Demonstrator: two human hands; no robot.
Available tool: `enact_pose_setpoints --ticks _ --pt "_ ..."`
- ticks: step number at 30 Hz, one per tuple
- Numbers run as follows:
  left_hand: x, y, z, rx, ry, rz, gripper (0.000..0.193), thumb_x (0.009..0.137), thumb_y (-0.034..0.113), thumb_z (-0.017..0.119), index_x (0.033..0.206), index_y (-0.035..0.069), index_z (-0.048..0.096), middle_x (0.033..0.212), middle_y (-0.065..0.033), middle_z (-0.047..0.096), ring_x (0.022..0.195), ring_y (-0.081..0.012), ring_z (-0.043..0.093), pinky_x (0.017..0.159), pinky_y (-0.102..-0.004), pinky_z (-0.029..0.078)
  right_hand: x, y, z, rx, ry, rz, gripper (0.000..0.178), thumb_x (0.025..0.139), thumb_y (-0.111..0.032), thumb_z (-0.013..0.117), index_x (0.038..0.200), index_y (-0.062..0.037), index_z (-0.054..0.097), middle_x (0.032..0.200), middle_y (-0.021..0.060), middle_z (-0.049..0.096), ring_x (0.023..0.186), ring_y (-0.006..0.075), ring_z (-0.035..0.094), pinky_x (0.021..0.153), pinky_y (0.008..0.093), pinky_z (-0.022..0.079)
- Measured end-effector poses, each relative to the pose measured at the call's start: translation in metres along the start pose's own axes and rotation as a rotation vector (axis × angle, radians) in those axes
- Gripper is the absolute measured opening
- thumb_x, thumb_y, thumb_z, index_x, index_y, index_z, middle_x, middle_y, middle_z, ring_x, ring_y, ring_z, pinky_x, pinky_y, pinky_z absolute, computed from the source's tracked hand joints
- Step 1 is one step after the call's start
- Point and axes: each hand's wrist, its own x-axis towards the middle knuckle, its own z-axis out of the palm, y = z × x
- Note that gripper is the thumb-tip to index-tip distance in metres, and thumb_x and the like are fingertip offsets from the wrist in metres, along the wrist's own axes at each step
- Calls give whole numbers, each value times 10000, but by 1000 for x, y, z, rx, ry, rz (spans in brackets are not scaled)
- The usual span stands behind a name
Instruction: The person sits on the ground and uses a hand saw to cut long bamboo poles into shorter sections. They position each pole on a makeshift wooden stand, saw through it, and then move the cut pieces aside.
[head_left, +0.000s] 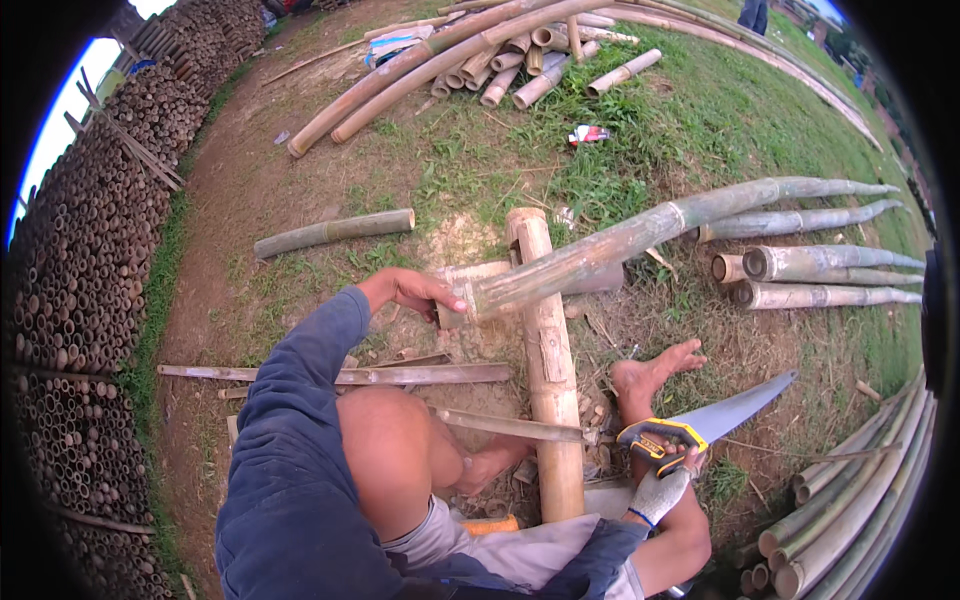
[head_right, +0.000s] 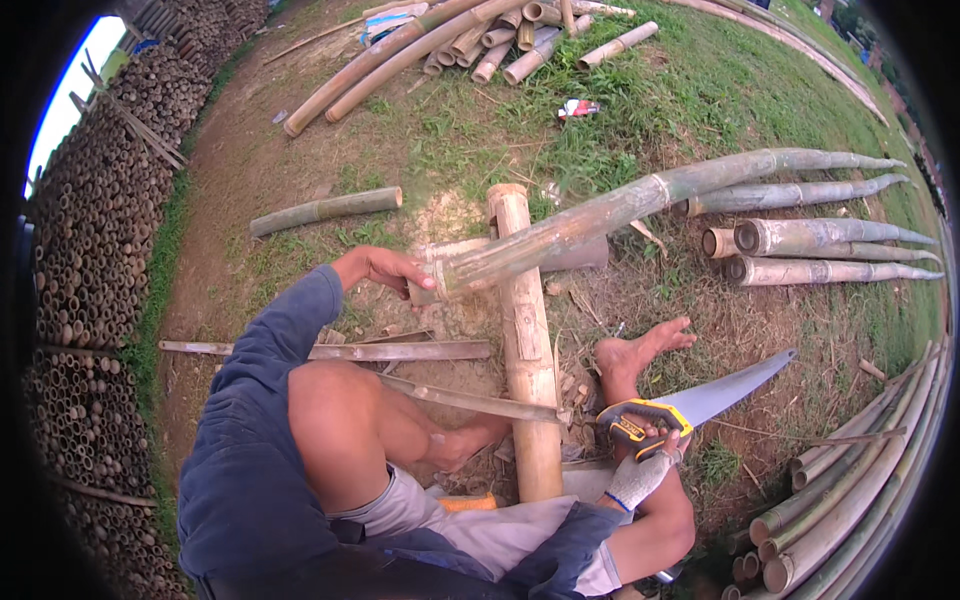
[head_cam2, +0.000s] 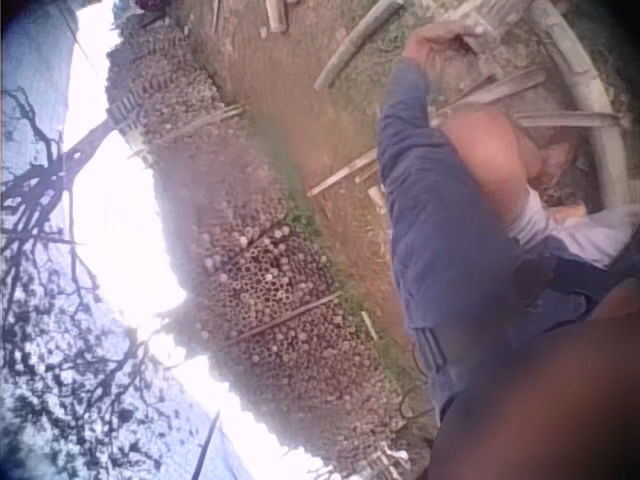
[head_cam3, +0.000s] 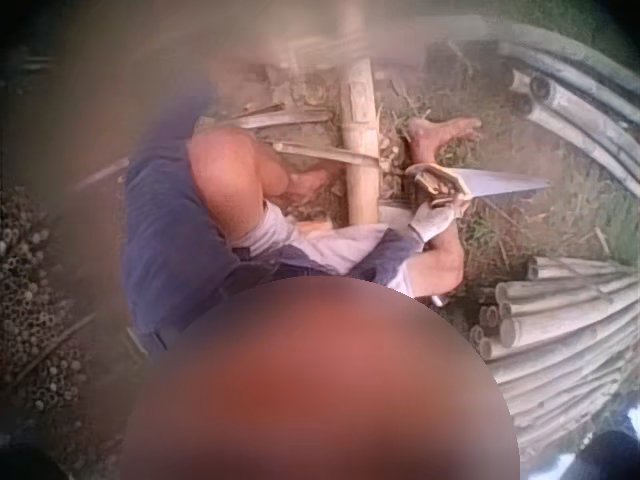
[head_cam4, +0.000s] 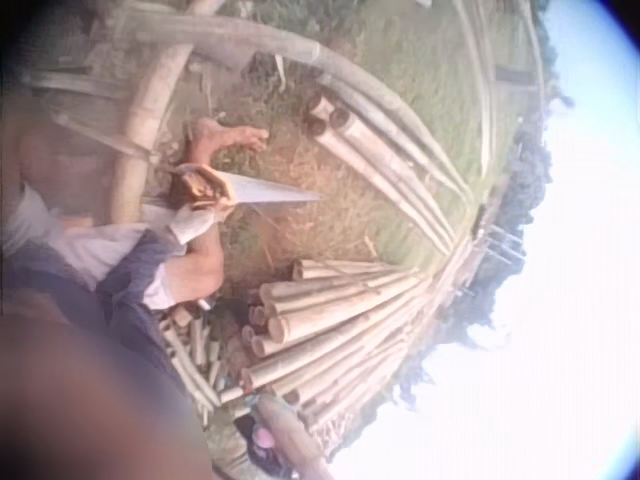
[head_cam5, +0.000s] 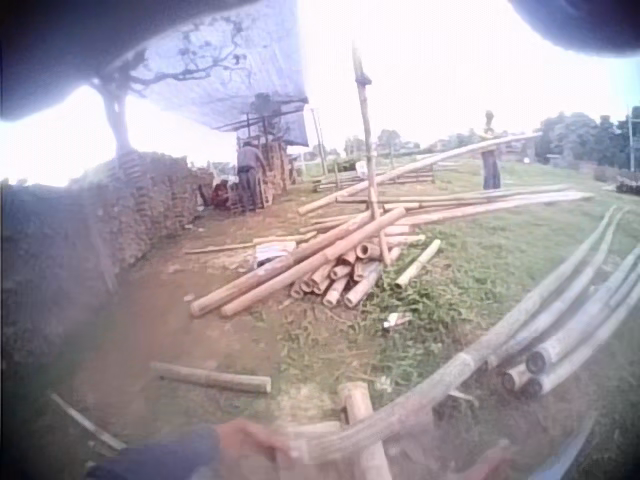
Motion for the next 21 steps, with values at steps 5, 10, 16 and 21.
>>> enact_pose_setpoints --ticks 5,10,16,21 --pt "-3 -25 20 0 308 177 789 947 598 745 1460 30 556 1172 -122 713 1066 -213 682 874 -352 532 -1 1 -6 41 -149 -64 495 1095 -334 614 1486 -103 417 1144 87 571 897 158 601 874 315 537" --pt "-3 -38 58 43 876 371 845 951 681 693 1457 11 594 1143 -94 685 1017 -150 618 835 -320 510 -47 -21 7 120 -195 -62 485 1087 -169 624 1510 -125 393 937 40 575 722 126 585 720 306 552" --pt "21 -56 99 219 1346 640 685 935 617 741 1325 57 687 1197 -191 712 1111 -316 681 1003 -421 517 -121 -42 17 -100 -282 -153 780 1085 -154 622 1698 -95 143 952 42 577 716 137 597 827 365 563" --pt "23 -46 123 420 1540 669 726 888 597 793 1335 41 659 1218 -184 692 1159 -359 644 1022 -463 499 -169 -53 27 -52 -496 -45 837 1054 -168 670 1711 -114 155 1006 50 587 729 148 595 885 383 545"
